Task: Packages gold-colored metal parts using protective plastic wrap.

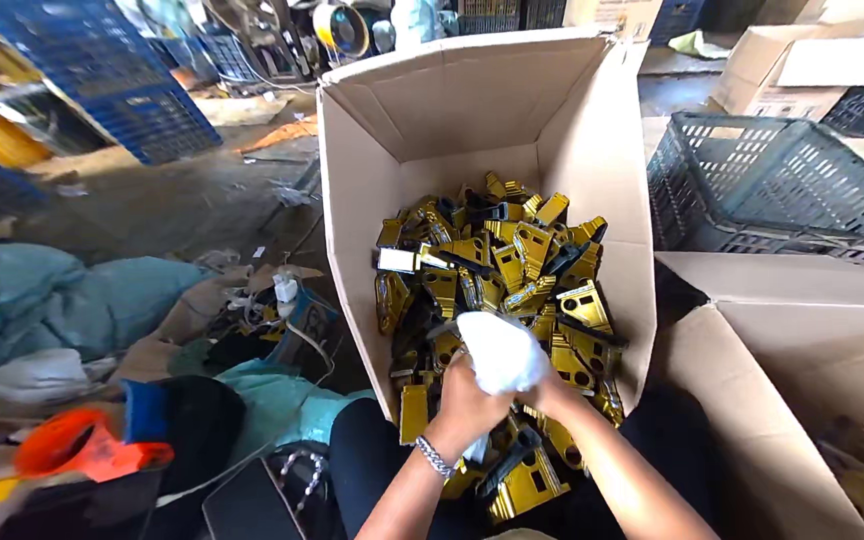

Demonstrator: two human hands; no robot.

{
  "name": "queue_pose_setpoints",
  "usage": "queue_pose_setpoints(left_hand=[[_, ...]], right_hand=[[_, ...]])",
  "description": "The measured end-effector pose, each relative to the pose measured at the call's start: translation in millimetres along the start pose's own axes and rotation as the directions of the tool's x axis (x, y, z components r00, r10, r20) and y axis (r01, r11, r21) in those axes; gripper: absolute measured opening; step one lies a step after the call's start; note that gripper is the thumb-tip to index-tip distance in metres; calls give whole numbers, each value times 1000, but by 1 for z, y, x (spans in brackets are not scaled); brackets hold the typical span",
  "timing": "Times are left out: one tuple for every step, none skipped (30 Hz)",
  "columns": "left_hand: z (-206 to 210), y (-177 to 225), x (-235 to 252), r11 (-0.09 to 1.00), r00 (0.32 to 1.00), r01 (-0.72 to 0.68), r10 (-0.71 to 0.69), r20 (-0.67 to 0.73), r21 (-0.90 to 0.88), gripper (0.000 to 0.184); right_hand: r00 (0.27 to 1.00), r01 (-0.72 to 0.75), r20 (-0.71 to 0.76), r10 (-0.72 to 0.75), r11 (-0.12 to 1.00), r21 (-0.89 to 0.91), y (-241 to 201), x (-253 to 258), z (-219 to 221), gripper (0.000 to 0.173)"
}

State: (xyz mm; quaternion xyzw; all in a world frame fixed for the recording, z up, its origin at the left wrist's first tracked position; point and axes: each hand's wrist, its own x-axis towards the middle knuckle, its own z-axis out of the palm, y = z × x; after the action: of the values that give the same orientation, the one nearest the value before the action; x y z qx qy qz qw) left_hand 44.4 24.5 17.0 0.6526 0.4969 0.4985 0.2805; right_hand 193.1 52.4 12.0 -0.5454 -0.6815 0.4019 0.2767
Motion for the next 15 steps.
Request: queue_pose_setpoints(left_hand=[[3, -4, -2, 993, 997, -71, 74, -29, 92, 55], [5, -8, -2, 985, 991, -89, 102, -86, 148, 56], [6, -12, -1, 984, 981, -69, 97, -166, 166, 56], [5, -18, 1, 988, 963, -37, 75, -260, 150, 55], [5, -21, -1, 996, 944, 0, 29, -330, 89, 53], [3, -18, -5, 999, 940, 38, -31, -340, 13, 52], [2, -13, -12, 997, 955, 58, -69, -289, -45, 51], [2, -5, -21, 997, 978, 54, -64, -197, -55, 52], [4, 6, -30, 999, 995, 9, -13, -95, -41, 52], [6, 15, -36, 996, 996, -82, 82, -18, -32, 50], [9, 16, -38, 982, 982, -187, 187, 14, -35, 45], [7, 20, -39, 980, 981, -188, 191, 41, -67, 43], [0, 24, -40, 989, 994, -90, 96, 48, -121, 43], [-8, 21, -37, 975, 998, 50, -41, 47, -215, 43], [-15, 16, -30, 921, 986, 161, -163, 26, -355, 38]], right_hand=[[999, 11, -48, -4, 991, 135, 3, 1, 4, 74], [997, 18, -76, 1, 966, 259, 4, 2, 7, 72], [998, 9, -65, 18, 918, 397, 1, 2, 6, 73], [1000, -17, -13, 28, 849, 529, -1, 1, 3, 76], [999, -37, 7, 41, 788, 614, 0, -2, 2, 75], [998, -42, -9, 63, 757, 652, 1, -5, 2, 71], [995, -23, -57, 81, 753, 658, 3, -5, 4, 66], [990, 16, -119, 76, 777, 630, 7, -3, 8, 64], [984, 58, -170, 52, 808, 586, 12, -1, 13, 63], [978, 96, -208, 25, 828, 553, 17, 1, 17, 57], [963, 124, -266, 39, 812, 571, 17, 1, 17, 45], [941, 143, -326, 88, 771, 621, 17, -1, 13, 31], [921, 163, -359, 151, 688, 708, 17, -5, 3, 15], [901, 202, -377, 217, 560, 804, 21, -12, -11, 15], [876, 324, -428, 224, 385, 864, 31, -21, -25, 23]])
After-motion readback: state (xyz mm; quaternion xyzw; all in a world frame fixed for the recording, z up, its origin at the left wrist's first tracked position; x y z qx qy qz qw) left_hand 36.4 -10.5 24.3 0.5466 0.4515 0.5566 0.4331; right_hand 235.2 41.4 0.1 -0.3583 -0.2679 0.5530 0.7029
